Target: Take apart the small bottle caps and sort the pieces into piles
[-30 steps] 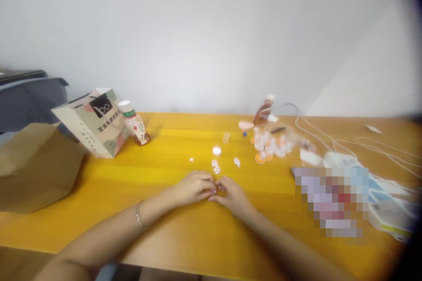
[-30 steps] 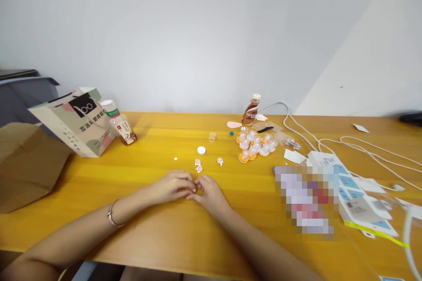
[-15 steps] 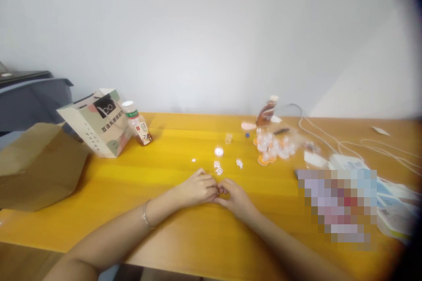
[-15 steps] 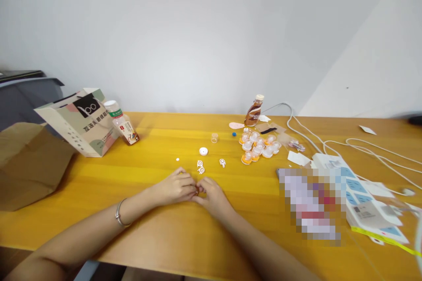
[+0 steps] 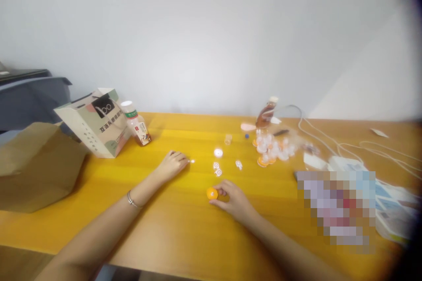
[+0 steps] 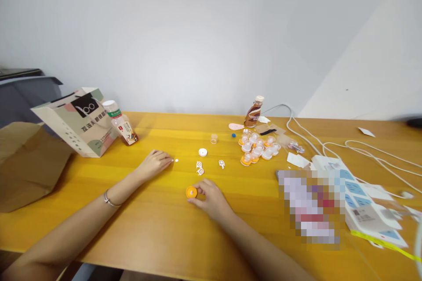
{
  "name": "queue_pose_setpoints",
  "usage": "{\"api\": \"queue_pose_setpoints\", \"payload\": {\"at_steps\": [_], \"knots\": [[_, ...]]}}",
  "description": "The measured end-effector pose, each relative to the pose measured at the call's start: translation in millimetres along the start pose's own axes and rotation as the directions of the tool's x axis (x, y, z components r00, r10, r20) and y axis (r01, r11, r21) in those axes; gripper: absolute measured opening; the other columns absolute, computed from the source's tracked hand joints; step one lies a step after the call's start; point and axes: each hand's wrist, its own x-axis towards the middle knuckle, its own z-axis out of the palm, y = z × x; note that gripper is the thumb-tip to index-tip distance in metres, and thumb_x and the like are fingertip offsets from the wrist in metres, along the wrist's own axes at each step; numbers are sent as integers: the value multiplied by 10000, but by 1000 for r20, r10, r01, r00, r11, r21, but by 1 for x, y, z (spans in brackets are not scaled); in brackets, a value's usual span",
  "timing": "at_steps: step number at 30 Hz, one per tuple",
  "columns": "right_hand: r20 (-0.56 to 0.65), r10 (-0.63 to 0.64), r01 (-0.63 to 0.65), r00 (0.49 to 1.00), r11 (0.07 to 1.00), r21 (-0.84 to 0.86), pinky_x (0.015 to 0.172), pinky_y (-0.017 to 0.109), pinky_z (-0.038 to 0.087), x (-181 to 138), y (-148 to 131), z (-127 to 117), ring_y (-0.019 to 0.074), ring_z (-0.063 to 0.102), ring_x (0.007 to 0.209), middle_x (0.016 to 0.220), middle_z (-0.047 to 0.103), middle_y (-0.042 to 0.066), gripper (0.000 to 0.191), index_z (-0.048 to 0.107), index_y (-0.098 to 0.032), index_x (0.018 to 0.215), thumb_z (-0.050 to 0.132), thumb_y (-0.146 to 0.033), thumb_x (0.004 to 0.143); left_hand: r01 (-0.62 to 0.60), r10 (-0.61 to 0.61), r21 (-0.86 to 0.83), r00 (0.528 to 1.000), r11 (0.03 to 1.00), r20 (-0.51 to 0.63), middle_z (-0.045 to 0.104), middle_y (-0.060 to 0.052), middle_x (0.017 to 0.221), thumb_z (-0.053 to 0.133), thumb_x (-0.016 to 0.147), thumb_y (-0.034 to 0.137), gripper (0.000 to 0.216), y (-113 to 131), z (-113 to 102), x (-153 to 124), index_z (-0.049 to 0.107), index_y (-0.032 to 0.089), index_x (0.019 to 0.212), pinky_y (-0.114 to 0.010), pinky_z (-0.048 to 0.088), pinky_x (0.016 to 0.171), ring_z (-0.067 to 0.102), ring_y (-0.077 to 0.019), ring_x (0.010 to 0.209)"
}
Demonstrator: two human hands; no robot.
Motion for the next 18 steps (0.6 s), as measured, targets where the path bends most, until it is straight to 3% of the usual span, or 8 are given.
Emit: {"api": "queue_pose_setpoints", "payload": {"at_steps": [4, 7, 12, 18], "knots": [[-5, 2, -2, 1000, 1000, -4, 636, 261, 432, 0, 0, 0, 160, 533, 712, 728, 564, 4, 155, 613, -200, 807, 700, -246, 688, 21, -22, -60, 1000, 998, -17, 645, -59, 926, 441, 910, 228, 183, 5, 7, 0, 609, 197, 974, -311, 420, 759, 575, -167, 835], [-12, 0, 0, 1000, 1000, -5, 635, 261, 433, 0, -1, 0, 159, 534, 707, 729, 566, 6, 147, 611, -199, 805, 694, -249, 694, 30, -39, -179, 998, 983, -44, 615, -88, 1088, 400, 924, 237, 257, 14, 7, 2, 556, 162, 1114, -313, 456, 855, 574, -176, 972], [-23, 2, -2, 1000, 1000, -12, 633, 260, 433, 0, 1, 1, 158, 536, 700, 723, 565, 6, 154, 615, -194, 806, 698, -251, 689, -10, 32, -290, 997, 957, 70, 463, -112, 1315, 356, 933, 232, 364, 30, 1, -5, 425, 141, 1279, -360, 411, 999, 454, -203, 1200], [-26, -2, 2, 1000, 1000, -6, 631, 259, 435, 0, 4, 2, 156, 537, 697, 721, 568, 4, 160, 623, -198, 818, 699, -246, 686, 4, 49, -369, 990, 929, 134, 422, -100, 1347, 364, 929, 211, 384, 55, -18, -31, 405, 146, 1305, -354, 400, 1025, 434, -191, 1219]]}}
